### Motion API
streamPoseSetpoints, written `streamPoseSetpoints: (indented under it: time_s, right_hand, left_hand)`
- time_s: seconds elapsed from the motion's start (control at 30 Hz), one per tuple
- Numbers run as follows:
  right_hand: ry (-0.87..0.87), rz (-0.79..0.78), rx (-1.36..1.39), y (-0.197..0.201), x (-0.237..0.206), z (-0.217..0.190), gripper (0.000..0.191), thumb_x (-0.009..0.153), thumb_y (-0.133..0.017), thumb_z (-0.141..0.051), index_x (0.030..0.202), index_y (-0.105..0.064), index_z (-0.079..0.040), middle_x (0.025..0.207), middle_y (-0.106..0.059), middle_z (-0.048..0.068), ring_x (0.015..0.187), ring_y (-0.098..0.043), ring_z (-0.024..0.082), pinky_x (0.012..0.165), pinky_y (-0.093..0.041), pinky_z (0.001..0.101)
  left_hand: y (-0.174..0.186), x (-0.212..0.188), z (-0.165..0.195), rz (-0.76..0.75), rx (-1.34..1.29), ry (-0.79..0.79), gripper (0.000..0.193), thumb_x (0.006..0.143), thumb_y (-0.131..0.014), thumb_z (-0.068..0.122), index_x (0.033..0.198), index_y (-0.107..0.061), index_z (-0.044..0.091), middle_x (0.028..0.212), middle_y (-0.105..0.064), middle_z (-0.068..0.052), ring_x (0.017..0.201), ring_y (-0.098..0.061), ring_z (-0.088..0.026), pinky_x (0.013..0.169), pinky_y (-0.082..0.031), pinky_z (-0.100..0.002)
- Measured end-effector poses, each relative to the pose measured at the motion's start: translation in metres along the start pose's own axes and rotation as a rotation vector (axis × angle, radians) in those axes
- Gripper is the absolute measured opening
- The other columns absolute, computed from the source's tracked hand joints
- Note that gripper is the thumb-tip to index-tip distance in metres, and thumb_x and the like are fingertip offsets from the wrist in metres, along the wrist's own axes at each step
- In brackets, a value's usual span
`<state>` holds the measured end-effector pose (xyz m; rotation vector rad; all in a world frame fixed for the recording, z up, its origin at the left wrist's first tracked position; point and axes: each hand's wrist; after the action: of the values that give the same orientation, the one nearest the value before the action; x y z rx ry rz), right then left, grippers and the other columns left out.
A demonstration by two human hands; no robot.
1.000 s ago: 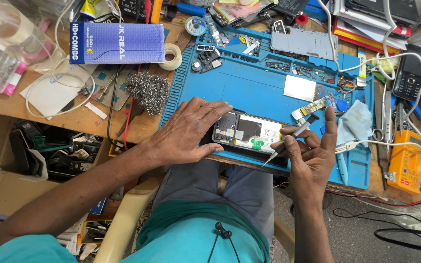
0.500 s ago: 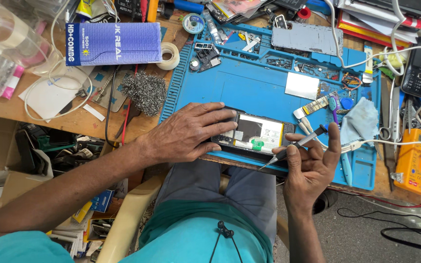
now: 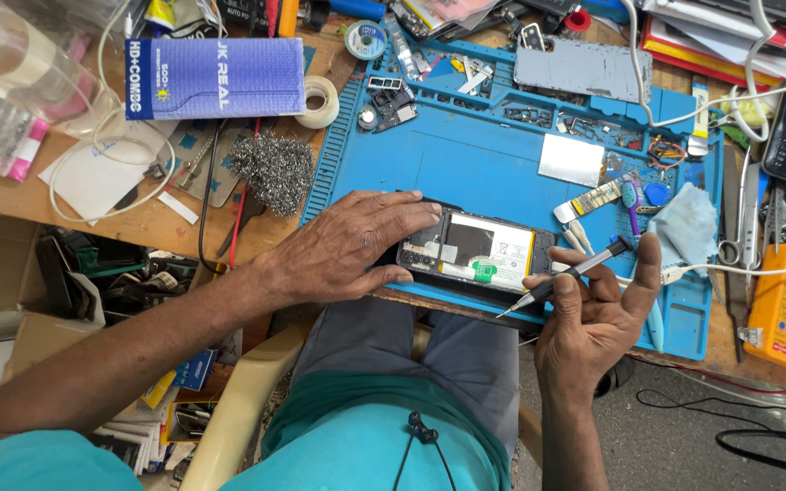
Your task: The person works at a cluttered repair bench on a smartphone. They clean the opened phone with a cloth, pry at its internal components with a tool, reassemble the phone, plug in a charging cable and power it on to test, then reopen it and use a screwdriver on the internal parts.
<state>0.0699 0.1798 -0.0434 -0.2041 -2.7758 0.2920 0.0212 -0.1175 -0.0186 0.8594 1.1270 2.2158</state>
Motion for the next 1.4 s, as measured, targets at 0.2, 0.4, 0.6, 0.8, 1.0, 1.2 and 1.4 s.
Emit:
streamPoseSetpoints:
  time_s: [0.2,0.4,0.6,0.8,1.0,1.2,1.4]
  right_hand:
    - [-0.001,0.061,0.064,0.0,0.0,-0.003,0.09,0.106,-0.07,0.002,0.17,-0.009,-0.014,0.122,-0.07,0.022,0.096,-0.075,0.023,0.089,-0.063,0.0338]
    - [0.023,0.058,0.098,-0.009,0.008,-0.008,0.091,0.106,-0.075,0.005,0.17,-0.012,-0.013,0.12,-0.07,0.021,0.103,-0.076,0.026,0.094,-0.064,0.0377]
    - [0.099,-0.116,-0.036,-0.055,0.029,-0.005,0.082,0.112,-0.067,0.012,0.163,-0.01,-0.017,0.118,-0.068,0.017,0.106,-0.076,0.027,0.1,-0.066,0.04]
    - [0.198,-0.4,-0.323,-0.123,0.069,0.009,0.069,0.108,-0.063,0.013,0.156,-0.021,-0.012,0.116,-0.068,0.018,0.111,-0.076,0.026,0.098,-0.066,0.0362]
    - [0.164,-0.443,-0.478,-0.149,0.083,0.016,0.059,0.105,-0.065,0.007,0.146,-0.026,-0.007,0.112,-0.074,0.014,0.106,-0.078,0.02,0.084,-0.064,0.0285]
    - [0.197,-0.438,-0.463,-0.146,0.081,0.022,0.06,0.106,-0.065,0.008,0.149,-0.025,-0.008,0.113,-0.072,0.015,0.109,-0.078,0.021,0.087,-0.063,0.0295]
    - [0.052,-0.316,-0.073,-0.105,0.065,0.008,0.064,0.114,-0.067,0.009,0.153,-0.021,-0.011,0.116,-0.07,0.018,0.108,-0.078,0.026,0.096,-0.065,0.0349]
  left_hand:
    - [-0.002,0.001,0.001,-0.001,0.096,-0.036,0.068,0.093,-0.072,0.037,0.15,-0.045,0.012,0.154,-0.05,-0.01,0.146,-0.043,-0.032,0.114,-0.037,-0.051]
    - [0.006,-0.007,0.007,0.103,0.034,0.035,0.075,0.087,-0.074,0.038,0.148,-0.044,0.008,0.148,-0.05,-0.017,0.139,-0.046,-0.037,0.113,-0.039,-0.051]
    - [0.02,-0.031,0.004,0.448,-0.215,0.322,0.045,0.105,-0.06,0.019,0.146,-0.048,0.005,0.145,-0.056,-0.016,0.137,-0.056,-0.034,0.113,-0.047,-0.044]
    - [0.016,-0.037,-0.001,0.61,-0.357,0.324,0.04,0.109,-0.054,0.019,0.145,-0.047,0.004,0.145,-0.056,-0.016,0.133,-0.059,-0.028,0.112,-0.051,-0.041]
    - [0.017,-0.041,-0.003,0.631,-0.395,0.316,0.04,0.11,-0.053,0.019,0.146,-0.046,0.004,0.144,-0.056,-0.015,0.134,-0.059,-0.028,0.113,-0.051,-0.041]
    - [0.018,-0.042,-0.003,0.638,-0.394,0.301,0.043,0.107,-0.057,0.015,0.147,-0.046,0.004,0.143,-0.057,-0.015,0.134,-0.06,-0.028,0.112,-0.051,-0.041]
    - [0.015,-0.041,0.004,0.472,-0.213,0.201,0.063,0.093,-0.075,0.018,0.148,-0.047,0.007,0.15,-0.053,-0.017,0.141,-0.052,-0.035,0.118,-0.046,-0.046]
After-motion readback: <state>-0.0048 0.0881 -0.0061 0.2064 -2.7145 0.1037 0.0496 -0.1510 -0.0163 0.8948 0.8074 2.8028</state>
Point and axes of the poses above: each hand's wrist, its own x-axis towards the middle knuckle, its own y-axis out of the back of the hand, z = x × y
